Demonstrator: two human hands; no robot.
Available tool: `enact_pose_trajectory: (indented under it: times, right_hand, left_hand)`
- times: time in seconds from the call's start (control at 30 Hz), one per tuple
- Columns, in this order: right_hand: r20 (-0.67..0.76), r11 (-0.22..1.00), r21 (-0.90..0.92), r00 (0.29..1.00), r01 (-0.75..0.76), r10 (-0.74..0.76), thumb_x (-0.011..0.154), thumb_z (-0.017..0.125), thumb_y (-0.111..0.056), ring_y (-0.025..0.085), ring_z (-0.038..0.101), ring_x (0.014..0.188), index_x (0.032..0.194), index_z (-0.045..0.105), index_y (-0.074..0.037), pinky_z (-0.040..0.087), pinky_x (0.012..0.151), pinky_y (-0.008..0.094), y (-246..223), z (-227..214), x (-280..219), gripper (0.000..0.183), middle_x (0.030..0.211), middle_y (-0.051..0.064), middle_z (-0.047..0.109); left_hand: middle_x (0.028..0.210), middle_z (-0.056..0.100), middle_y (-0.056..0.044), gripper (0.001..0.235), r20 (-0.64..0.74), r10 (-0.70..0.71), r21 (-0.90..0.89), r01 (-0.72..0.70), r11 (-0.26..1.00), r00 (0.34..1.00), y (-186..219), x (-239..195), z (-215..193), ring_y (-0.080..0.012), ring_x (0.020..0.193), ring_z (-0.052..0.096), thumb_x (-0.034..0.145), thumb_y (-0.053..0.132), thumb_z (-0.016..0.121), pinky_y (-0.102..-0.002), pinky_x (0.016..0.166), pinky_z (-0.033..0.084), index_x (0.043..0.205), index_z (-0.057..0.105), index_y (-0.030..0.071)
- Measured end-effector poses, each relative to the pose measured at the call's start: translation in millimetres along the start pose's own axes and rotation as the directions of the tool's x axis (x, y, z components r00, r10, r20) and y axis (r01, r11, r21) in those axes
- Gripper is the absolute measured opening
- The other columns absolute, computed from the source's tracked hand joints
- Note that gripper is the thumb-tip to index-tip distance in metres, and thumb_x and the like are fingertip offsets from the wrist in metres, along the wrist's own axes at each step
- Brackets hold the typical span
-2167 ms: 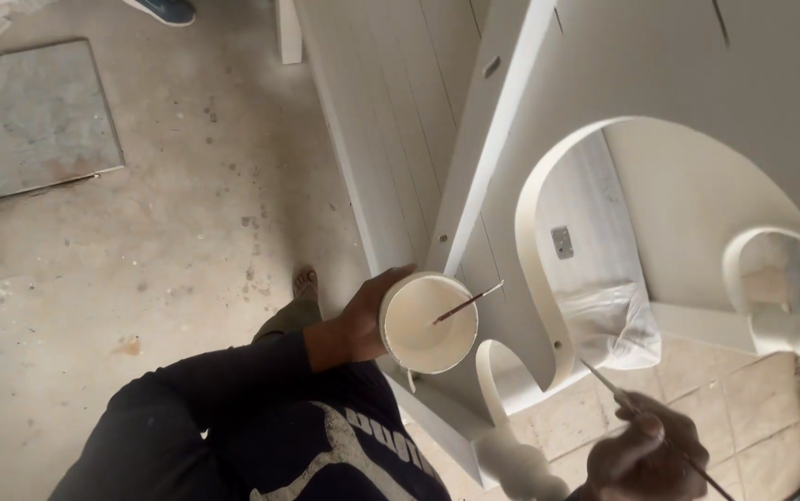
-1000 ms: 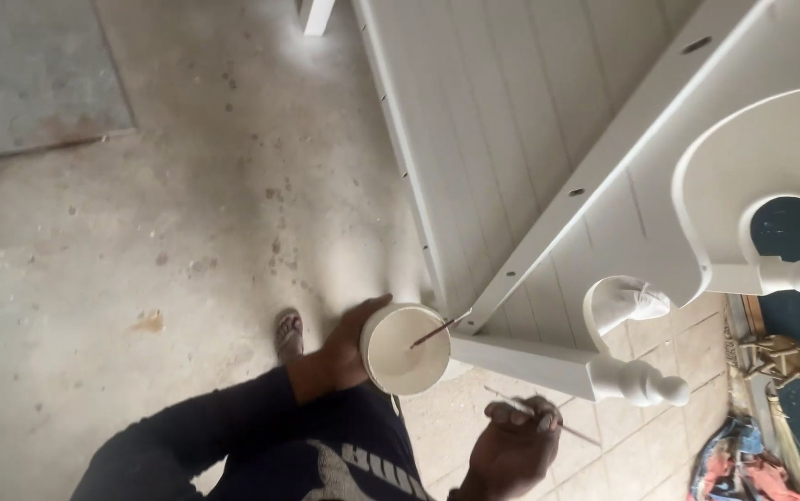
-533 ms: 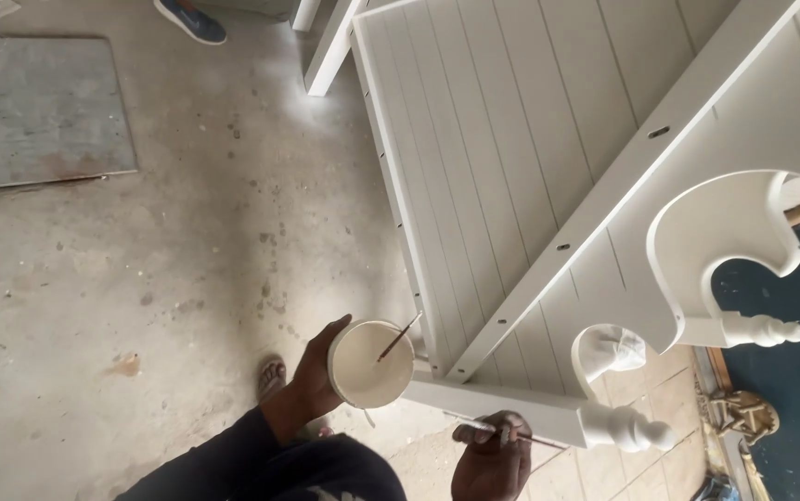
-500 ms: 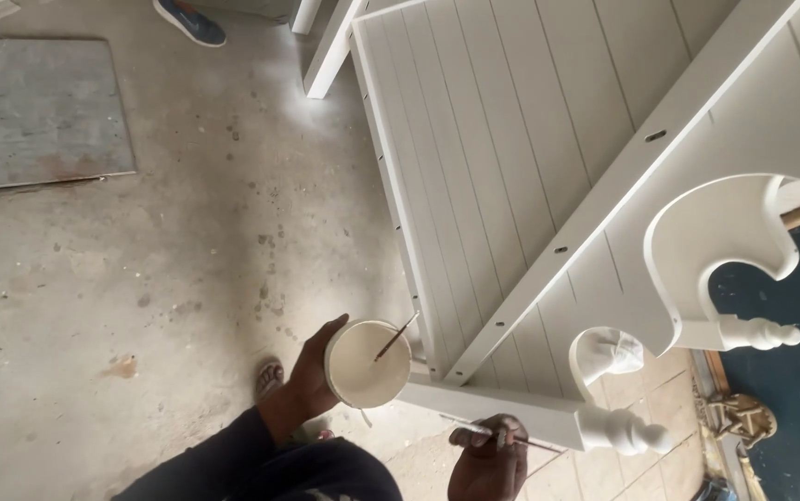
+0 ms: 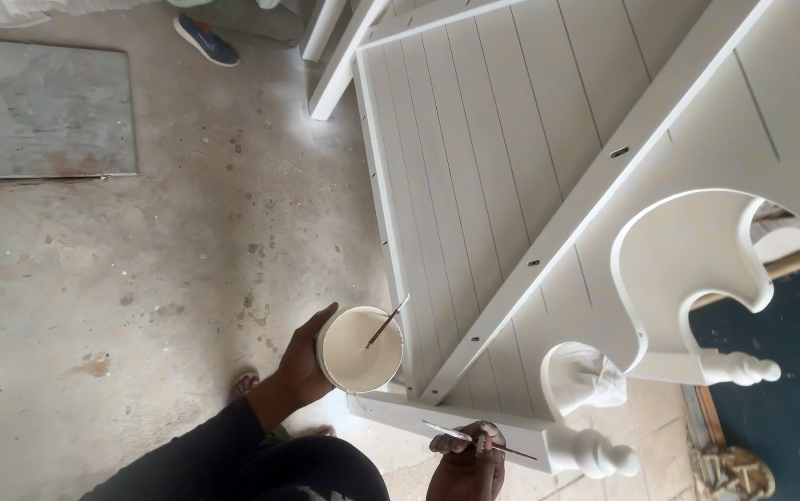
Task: The person paints white wooden furniture parts, including a headboard with decorative curved cutouts and turned posts, using a brush. They hold a cup of white paint in one hand, dip the brush, and apply paint to edges, holes, and surfaces of the furniture while moving around the workshop.
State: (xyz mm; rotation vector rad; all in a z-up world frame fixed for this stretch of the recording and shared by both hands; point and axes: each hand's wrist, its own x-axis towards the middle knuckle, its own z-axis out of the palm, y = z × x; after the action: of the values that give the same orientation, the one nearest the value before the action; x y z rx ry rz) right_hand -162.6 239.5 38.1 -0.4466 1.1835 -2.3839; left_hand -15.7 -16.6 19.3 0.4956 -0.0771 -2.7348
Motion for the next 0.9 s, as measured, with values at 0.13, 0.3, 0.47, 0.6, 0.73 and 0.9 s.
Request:
enact_pose_trajectory:
  times: [0.13, 0.3, 0.47, 0.6, 0.73, 0.9]
  right_hand:
    - [0.041, 0.999, 0.032, 0.999, -0.002, 0.001, 0.111, 0.05, -0.02, 0.017, 0.06, 0.073, 0.118, 0.066, -0.005, 0.051, 0.061, 0.038, -8, -18, 17, 0.023, 0.084, 0.008, 0.06]
    - [0.11, 0.999, 0.051, 0.994, -0.02, 0.014, 0.11, 0.049, -0.02, 0.019, 0.06, 0.07, 0.119, 0.065, -0.005, 0.052, 0.063, 0.039, -19, -32, 32, 0.024, 0.084, 0.009, 0.06]
    - [0.138, 1.0, 0.013, 0.99, -0.009, 0.008, 0.109, 0.048, -0.017, 0.021, 0.06, 0.071, 0.12, 0.064, -0.002, 0.05, 0.062, 0.039, -21, -41, 37, 0.024, 0.081, 0.01, 0.06]
    - [0.116, 0.999, 0.008, 0.992, -0.044, 0.043, 0.108, 0.048, -0.017, 0.022, 0.06, 0.069, 0.119, 0.064, -0.001, 0.051, 0.062, 0.039, -21, -37, 38, 0.025, 0.079, 0.011, 0.059]
    - [0.142, 0.999, -0.031, 0.989, -0.03, 0.034, 0.109, 0.047, -0.016, 0.023, 0.061, 0.068, 0.118, 0.064, 0.0, 0.053, 0.062, 0.04, -20, -33, 38, 0.025, 0.078, 0.011, 0.06]
    - [0.127, 0.996, -0.089, 0.991, -0.032, 0.044, 0.109, 0.047, -0.016, 0.024, 0.062, 0.068, 0.117, 0.064, 0.001, 0.054, 0.064, 0.042, -13, -25, 38, 0.025, 0.077, 0.012, 0.061]
  left_hand:
    - [0.124, 0.065, -0.019, 0.065, -0.089, -0.013, -0.007, 0.012, 1.0, 0.996, -29, 1, 13, -0.032, 0.114, 0.066, 0.096, 0.054, 0.049, -0.049, 0.094, 0.057, 0.135, 0.057, 0.003]
    - [0.131, 0.062, -0.019, 0.072, -0.15, -0.07, 0.009, 0.072, 0.997, 0.986, -54, 2, 30, -0.0342, 0.12, 0.064, 0.091, 0.058, 0.047, -0.054, 0.097, 0.055, 0.139, 0.054, 0.005]
    - [0.132, 0.06, -0.022, 0.071, -0.07, -0.054, -0.002, 0.054, 0.999, 0.996, -73, 8, 25, -0.0348, 0.122, 0.062, 0.096, 0.056, 0.049, -0.053, 0.1, 0.054, 0.141, 0.053, 0.001]
    - [0.13, 0.061, -0.021, 0.071, -0.17, -0.054, 0.032, 0.06, 0.998, 0.984, -77, 7, 32, -0.0337, 0.121, 0.062, 0.093, 0.057, 0.048, -0.052, 0.098, 0.054, 0.139, 0.055, 0.003]
    - [0.129, 0.062, -0.022, 0.07, -0.114, -0.027, 0.028, 0.031, 0.999, 0.993, -77, 7, 32, -0.0336, 0.118, 0.064, 0.093, 0.055, 0.049, -0.05, 0.096, 0.056, 0.137, 0.055, 0.002]
    - [0.125, 0.064, -0.021, 0.066, -0.103, -0.001, 0.035, 0.005, 0.999, 0.995, -73, 5, 25, -0.032, 0.114, 0.065, 0.094, 0.053, 0.051, -0.049, 0.094, 0.056, 0.135, 0.058, 0.002]
